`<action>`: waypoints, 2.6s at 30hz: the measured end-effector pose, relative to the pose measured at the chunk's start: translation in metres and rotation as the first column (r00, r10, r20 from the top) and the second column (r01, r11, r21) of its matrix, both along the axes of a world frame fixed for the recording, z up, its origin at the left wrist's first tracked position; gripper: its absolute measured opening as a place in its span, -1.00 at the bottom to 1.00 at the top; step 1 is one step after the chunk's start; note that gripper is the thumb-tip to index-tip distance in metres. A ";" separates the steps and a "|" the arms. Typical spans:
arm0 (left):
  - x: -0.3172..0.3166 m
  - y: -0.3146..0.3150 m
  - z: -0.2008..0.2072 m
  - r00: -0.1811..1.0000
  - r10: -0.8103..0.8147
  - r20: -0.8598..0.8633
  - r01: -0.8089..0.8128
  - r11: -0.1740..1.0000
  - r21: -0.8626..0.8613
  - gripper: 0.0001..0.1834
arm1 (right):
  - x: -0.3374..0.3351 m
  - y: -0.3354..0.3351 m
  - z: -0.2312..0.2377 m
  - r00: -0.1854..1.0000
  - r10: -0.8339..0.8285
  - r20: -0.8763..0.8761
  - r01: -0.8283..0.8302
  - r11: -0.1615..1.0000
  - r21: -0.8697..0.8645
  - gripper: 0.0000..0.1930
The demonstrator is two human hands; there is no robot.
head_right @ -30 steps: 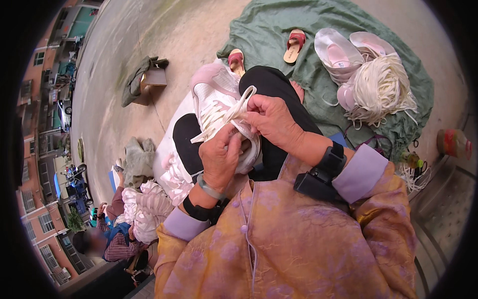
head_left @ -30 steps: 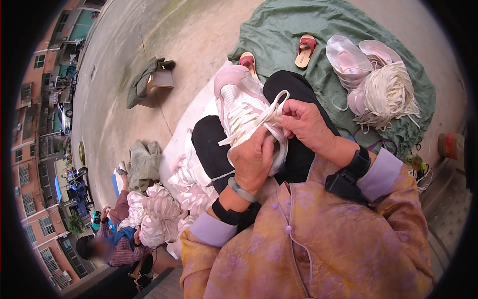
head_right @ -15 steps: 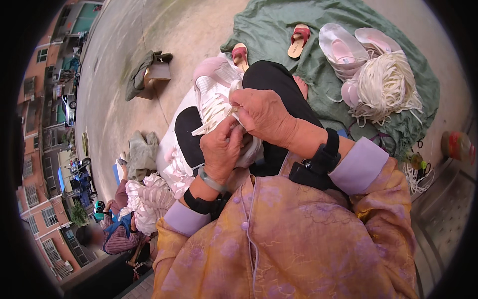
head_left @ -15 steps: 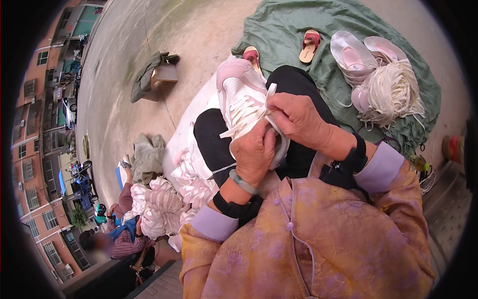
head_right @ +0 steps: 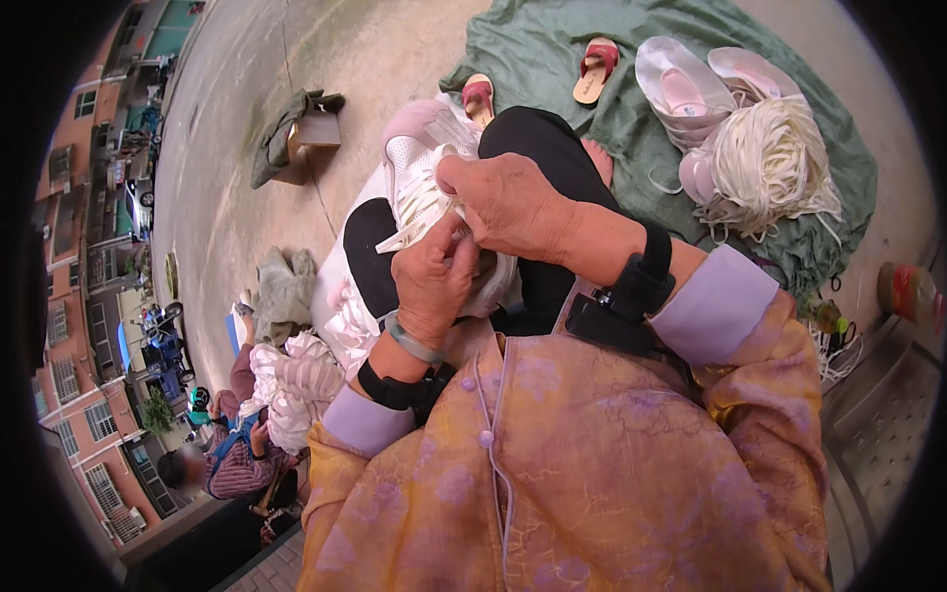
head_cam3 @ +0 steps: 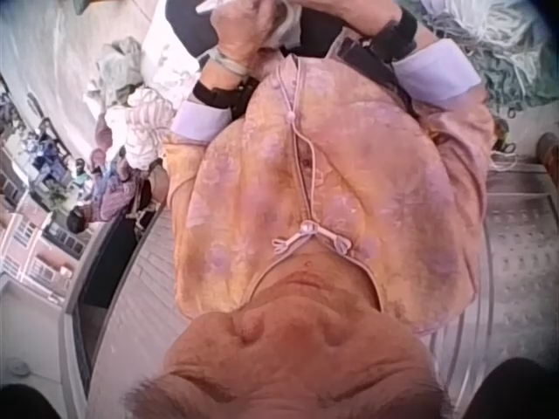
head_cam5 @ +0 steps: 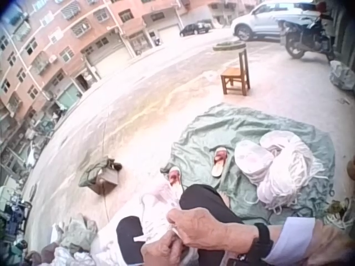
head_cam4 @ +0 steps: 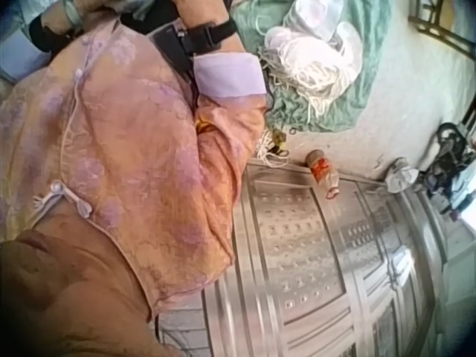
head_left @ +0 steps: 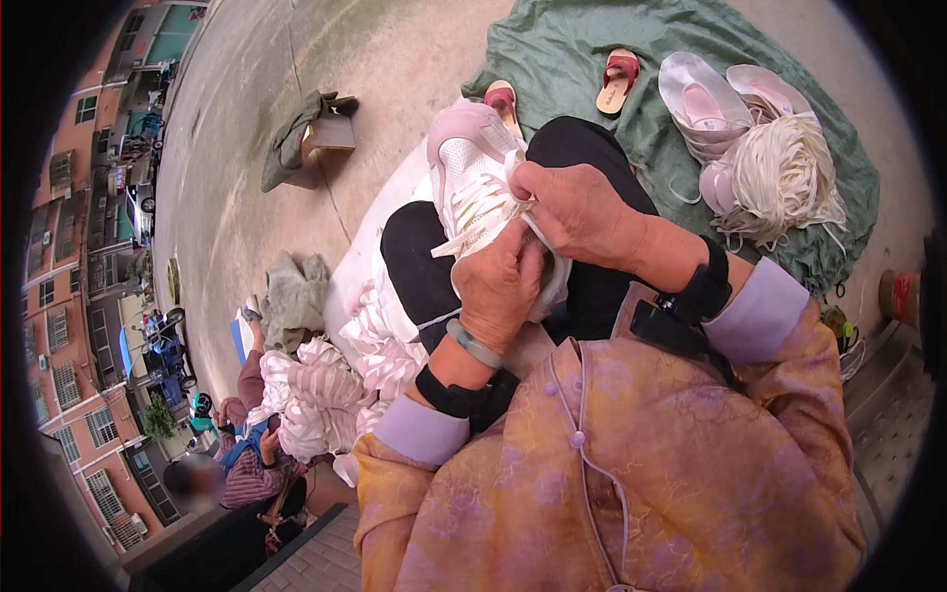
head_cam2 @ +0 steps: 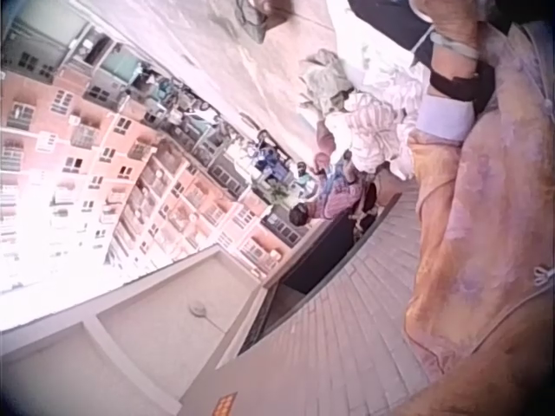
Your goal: The recorder is lacing a pink shoe while sitting on the floor with other shoe components nearby.
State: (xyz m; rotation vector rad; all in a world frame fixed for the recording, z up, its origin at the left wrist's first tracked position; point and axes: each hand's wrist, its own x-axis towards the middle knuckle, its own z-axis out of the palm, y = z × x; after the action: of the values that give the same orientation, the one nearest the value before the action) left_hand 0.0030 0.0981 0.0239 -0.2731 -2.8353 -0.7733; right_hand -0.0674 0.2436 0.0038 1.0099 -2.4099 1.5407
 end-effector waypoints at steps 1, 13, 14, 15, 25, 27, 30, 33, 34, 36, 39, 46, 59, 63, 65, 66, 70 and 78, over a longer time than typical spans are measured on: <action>0.000 0.000 0.000 1.000 0.002 0.005 -0.002 1.000 -0.003 -0.75 | 0.000 0.000 0.001 1.000 0.026 0.014 -0.027 0.999 0.025 -0.82; -0.002 0.000 0.000 1.000 0.011 0.008 -0.012 0.997 0.076 -0.79 | 0.001 -0.003 -0.008 0.869 0.138 0.474 -0.017 0.968 -0.250 -0.89; -0.002 -0.001 -0.001 1.000 0.012 -0.001 -0.012 0.995 0.095 -0.80 | 0.004 -0.004 -0.004 0.905 0.082 0.417 0.022 0.970 -0.240 -0.89; -0.003 -0.001 -0.001 1.000 0.010 -0.004 -0.010 0.995 0.097 -0.80 | 0.003 -0.003 -0.005 0.907 0.079 0.415 0.024 0.971 -0.238 -0.89; -0.003 0.000 -0.002 0.986 0.062 0.158 -0.089 0.982 0.165 -0.76 | 0.013 0.015 -0.009 0.606 0.174 0.776 0.103 0.950 -0.293 -0.83; -0.002 0.002 0.000 0.990 0.061 0.129 -0.081 0.985 0.153 -0.75 | 0.011 0.013 -0.015 0.755 0.132 0.643 0.044 0.967 -0.251 -0.83; -0.005 0.001 0.002 1.000 0.001 -0.014 -0.001 1.000 0.017 -0.77 | 0.010 0.012 -0.015 0.795 0.092 0.600 0.055 0.973 -0.223 -0.80; -0.003 0.001 0.001 0.998 0.043 0.039 -0.045 0.997 0.058 -0.79 | 0.012 0.008 -0.011 0.860 0.041 0.508 0.056 0.983 -0.175 -0.77; -0.003 0.000 0.000 0.996 0.062 0.071 -0.068 0.995 0.075 -0.83 | 0.012 0.008 -0.013 0.902 0.019 0.432 0.052 0.987 -0.152 -0.78; -0.003 0.002 -0.002 0.997 0.065 0.043 -0.068 0.995 0.076 -0.85 | 0.015 0.008 -0.014 0.933 0.000 0.360 0.057 0.987 -0.147 -0.78; -0.003 0.004 -0.004 0.997 0.080 0.022 -0.082 0.992 0.096 -0.85 | 0.014 0.008 -0.011 0.945 -0.070 0.320 0.106 0.990 -0.096 -0.78; -0.006 0.004 -0.001 0.999 0.045 0.009 -0.046 0.995 0.085 -0.81 | 0.014 0.009 -0.016 0.802 0.043 0.596 0.177 0.936 -0.305 -0.82; -0.006 0.003 -0.003 1.000 0.029 0.013 -0.030 0.994 0.101 -0.86 | 0.025 0.007 -0.016 0.775 0.075 0.628 0.148 0.944 -0.296 -0.74; -0.008 0.001 0.002 1.000 -0.019 0.017 0.018 0.999 0.046 -0.94 | 0.026 0.012 -0.021 0.831 0.102 0.546 0.035 0.971 -0.235 -0.74; -0.010 -0.003 0.007 0.998 -0.043 0.042 0.040 0.997 0.060 -0.95 | 0.025 0.012 -0.022 0.792 0.113 0.599 0.058 0.964 -0.258 -0.71; -0.009 -0.006 0.010 0.995 -0.063 0.075 0.058 0.996 0.067 -0.95 | 0.024 0.013 -0.021 0.764 0.126 0.633 0.068 0.959 -0.273 -0.70; 0.006 -0.019 0.039 0.982 -0.098 0.161 0.087 0.993 0.075 -0.99 | 0.027 0.014 -0.023 0.705 0.104 0.702 0.158 0.941 -0.298 -0.58; 0.059 -0.063 0.057 0.998 -0.040 0.040 0.038 0.999 0.029 -0.98 | 0.023 0.017 -0.020 0.680 0.102 0.726 0.148 0.951 -0.273 -0.37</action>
State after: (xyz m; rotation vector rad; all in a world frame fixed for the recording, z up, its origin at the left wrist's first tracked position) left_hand 0.0618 0.0351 0.0808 -0.3130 -2.8622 -0.8356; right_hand -0.0446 0.2603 -0.0157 0.2884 -2.4165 2.6040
